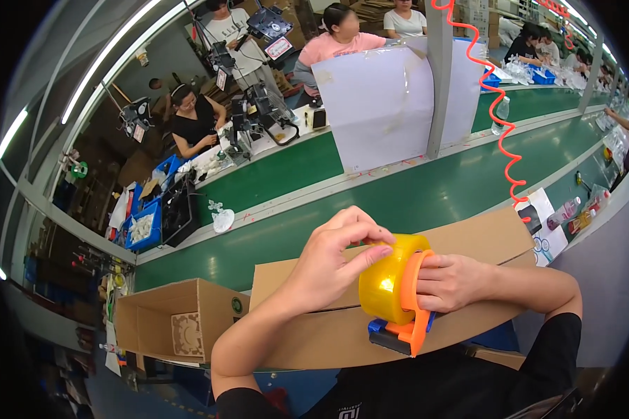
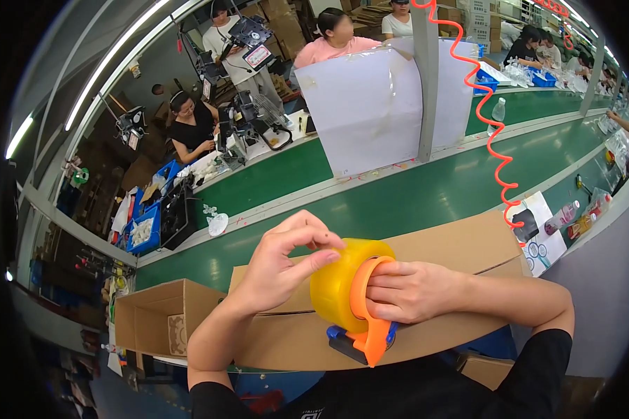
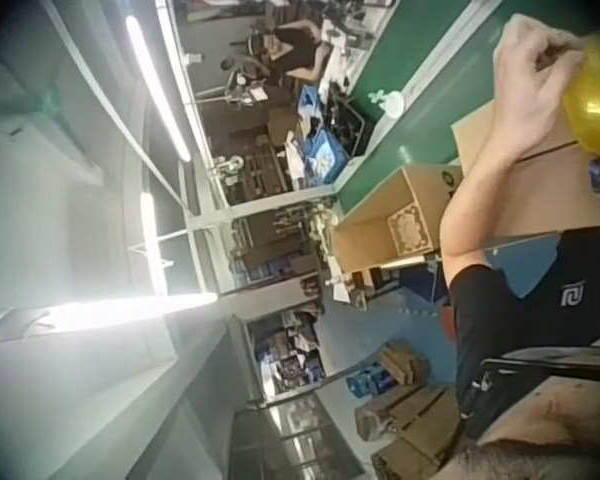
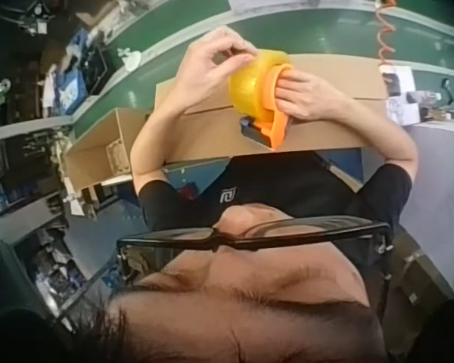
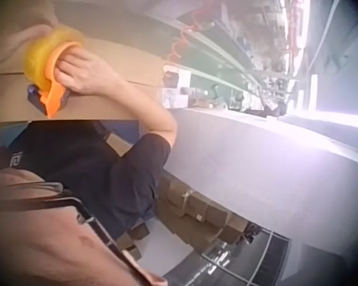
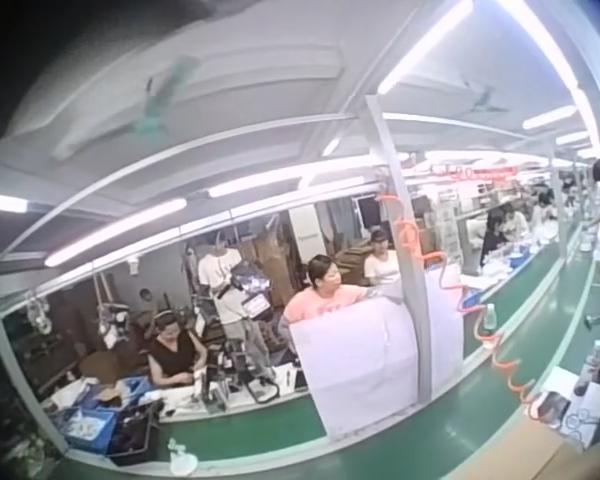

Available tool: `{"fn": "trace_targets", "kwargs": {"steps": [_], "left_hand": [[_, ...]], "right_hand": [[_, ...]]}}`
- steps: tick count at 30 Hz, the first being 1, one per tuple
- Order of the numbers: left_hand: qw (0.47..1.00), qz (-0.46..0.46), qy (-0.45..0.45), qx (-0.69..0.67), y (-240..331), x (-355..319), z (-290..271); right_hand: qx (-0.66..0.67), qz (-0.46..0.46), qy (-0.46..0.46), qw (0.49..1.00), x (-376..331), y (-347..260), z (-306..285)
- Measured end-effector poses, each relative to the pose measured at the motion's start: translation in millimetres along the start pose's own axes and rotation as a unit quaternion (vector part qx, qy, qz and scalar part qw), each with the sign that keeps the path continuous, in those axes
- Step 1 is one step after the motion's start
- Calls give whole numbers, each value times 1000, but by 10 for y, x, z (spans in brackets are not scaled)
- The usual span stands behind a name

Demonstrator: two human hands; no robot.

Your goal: Assembling cardboard boxes and sealing them with packing tape.

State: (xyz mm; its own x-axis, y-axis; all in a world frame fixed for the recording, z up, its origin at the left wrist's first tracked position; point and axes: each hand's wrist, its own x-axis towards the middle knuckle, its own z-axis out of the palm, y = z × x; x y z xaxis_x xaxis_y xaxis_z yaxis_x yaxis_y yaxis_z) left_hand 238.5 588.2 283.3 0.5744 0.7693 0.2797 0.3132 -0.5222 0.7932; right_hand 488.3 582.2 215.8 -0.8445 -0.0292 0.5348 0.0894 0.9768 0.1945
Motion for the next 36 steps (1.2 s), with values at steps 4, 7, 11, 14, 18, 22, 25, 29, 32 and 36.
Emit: {"fn": "trace_targets", "kwargs": {"steps": [4,7,11,14,18,22,25,29,32,36], "left_hand": [[998,51,15,26,7,-13,-13],[993,50,97,37,70,-32,129],[978,33,193,71,-28,-95,275],[964,39,254,65,-128,-163,294],[947,5,316,-56,-244,-193,76],[919,-63,340,-190,-458,-158,-39],[886,-123,318,-315,-694,-60,27],[849,-220,291,-381,-779,-95,146],[856,-239,223,-401,-816,-204,321],[848,-220,172,-450,-873,-246,425]], "right_hand": [[10,-17,6,1000,16,-7,-41],[9,-11,-26,1000,109,-24,-137],[30,37,-45,998,274,-29,-330],[3,3,-137,991,346,14,-441],[231,161,-224,933,440,184,-532],[492,346,-128,789,606,311,-677],[615,452,-79,642,560,437,-624],[698,494,-99,509,532,576,-661],[700,474,-210,491,408,567,-673],[768,499,-191,354,257,552,-733]]}}
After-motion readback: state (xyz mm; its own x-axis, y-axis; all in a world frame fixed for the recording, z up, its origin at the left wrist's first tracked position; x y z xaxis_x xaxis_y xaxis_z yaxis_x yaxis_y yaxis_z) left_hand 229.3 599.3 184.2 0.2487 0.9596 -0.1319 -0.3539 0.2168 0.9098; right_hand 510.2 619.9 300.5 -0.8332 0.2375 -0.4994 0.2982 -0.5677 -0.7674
